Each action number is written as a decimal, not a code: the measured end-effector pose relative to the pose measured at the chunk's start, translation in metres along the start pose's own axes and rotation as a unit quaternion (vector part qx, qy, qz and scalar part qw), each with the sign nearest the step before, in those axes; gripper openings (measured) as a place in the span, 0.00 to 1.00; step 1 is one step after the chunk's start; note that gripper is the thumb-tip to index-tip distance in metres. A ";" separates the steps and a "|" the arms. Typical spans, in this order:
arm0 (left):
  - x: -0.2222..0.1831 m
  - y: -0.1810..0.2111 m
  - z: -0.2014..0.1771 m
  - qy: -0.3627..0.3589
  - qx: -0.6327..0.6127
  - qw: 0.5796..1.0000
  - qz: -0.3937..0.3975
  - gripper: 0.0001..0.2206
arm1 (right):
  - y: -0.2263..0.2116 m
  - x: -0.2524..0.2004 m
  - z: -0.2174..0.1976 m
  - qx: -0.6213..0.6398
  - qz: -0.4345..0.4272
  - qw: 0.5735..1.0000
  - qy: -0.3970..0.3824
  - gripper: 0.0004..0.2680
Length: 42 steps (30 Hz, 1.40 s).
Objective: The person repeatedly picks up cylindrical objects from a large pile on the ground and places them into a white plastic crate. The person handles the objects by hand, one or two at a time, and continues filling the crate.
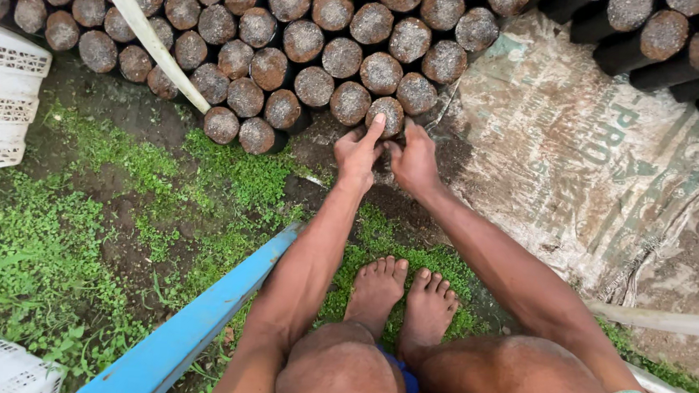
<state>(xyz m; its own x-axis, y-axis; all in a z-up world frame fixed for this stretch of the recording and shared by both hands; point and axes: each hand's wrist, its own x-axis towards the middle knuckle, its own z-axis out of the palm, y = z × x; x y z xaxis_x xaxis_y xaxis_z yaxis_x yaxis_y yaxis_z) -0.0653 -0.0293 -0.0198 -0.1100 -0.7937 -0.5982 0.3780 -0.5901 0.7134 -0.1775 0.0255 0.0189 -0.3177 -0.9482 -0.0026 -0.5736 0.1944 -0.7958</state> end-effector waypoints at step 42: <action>-0.459 -0.193 0.282 -0.788 0.382 0.481 -0.041 0.15 | 0.026 -0.571 -0.323 0.099 0.352 0.437 0.822 0.12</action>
<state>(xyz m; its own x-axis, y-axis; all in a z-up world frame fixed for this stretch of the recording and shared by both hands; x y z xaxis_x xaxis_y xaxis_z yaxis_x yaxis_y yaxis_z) -0.3465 0.4069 0.2199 -0.8832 0.4668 -0.0455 -0.0690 -0.0333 0.9971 -0.2547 0.6530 0.1954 -0.5696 0.8216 0.0204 0.1274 0.1128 -0.9854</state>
